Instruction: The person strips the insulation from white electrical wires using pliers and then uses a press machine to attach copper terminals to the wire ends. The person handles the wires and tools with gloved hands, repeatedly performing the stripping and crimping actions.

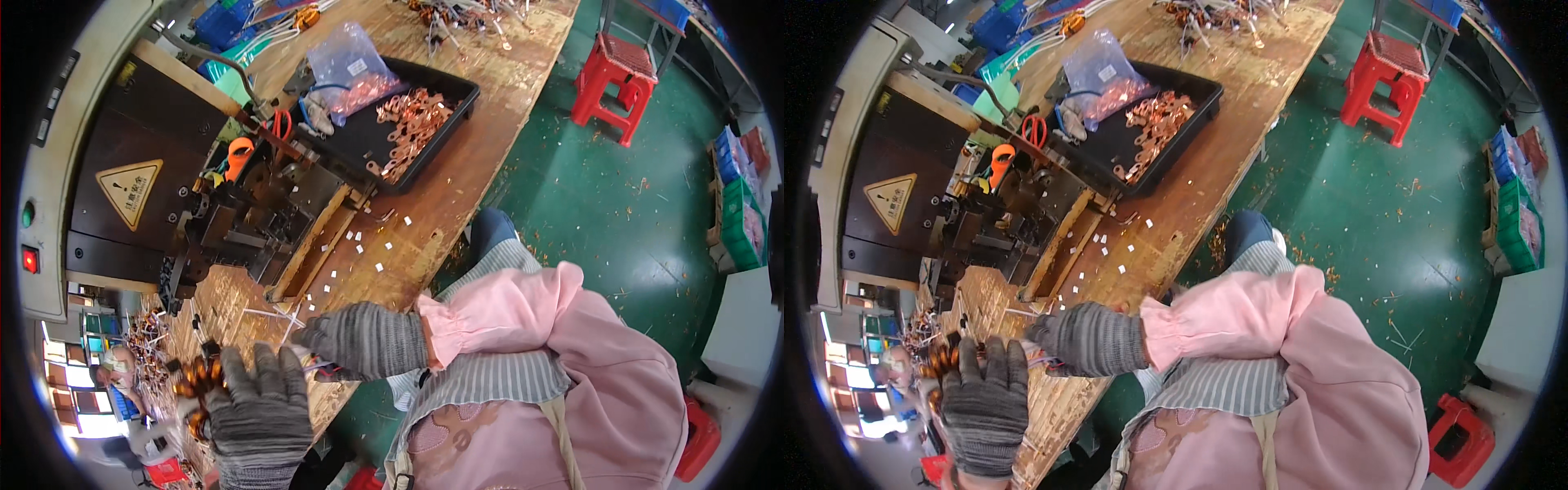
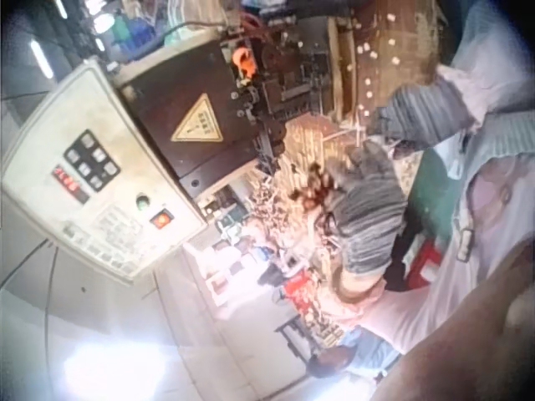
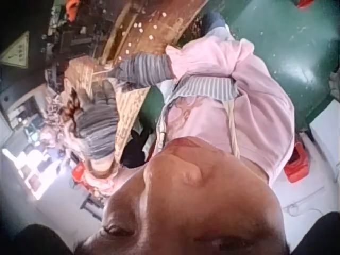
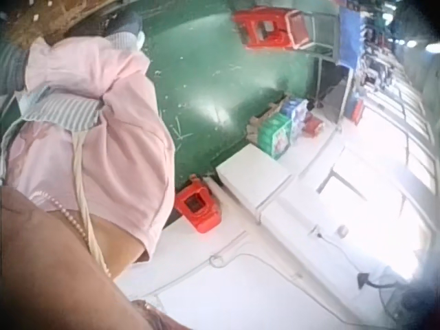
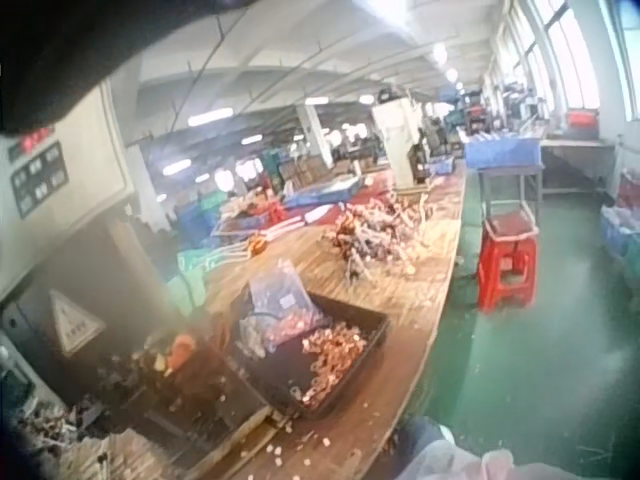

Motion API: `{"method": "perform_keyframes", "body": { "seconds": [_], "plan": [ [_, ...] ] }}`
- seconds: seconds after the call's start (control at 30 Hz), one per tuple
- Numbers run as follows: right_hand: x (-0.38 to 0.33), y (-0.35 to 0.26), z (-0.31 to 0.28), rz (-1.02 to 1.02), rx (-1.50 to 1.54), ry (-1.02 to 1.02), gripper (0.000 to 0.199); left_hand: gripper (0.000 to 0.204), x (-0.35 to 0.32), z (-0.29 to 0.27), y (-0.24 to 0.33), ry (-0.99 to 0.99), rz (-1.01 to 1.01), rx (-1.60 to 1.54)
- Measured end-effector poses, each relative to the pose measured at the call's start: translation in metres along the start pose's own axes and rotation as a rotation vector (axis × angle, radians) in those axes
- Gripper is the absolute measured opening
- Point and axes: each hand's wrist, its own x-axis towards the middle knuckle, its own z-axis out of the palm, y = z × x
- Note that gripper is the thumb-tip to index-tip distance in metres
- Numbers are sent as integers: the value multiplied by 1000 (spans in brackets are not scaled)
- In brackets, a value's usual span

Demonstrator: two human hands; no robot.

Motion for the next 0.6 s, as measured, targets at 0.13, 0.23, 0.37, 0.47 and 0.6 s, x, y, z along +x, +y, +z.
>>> {"method": "perform_keyframes", "body": {
  "seconds": [0.13,0.23,0.37,0.47,0.6],
  "plan": [
    [-53,26,-18,164,157,303,44,37,39,-41,3,423,269,198],
    [-73,57,-71,-71,-156,601,46,34,88,-76,13,799,453,325],
    [-127,75,-148,442,398,1015,35,33,119,-34,26,771,677,-118],
    [-150,109,-223,621,-68,1046,33,28,132,28,33,528,671,-318],
    [-159,215,-334,554,-211,1133,23,17,135,93,36,410,366,-421]
  ]
}}
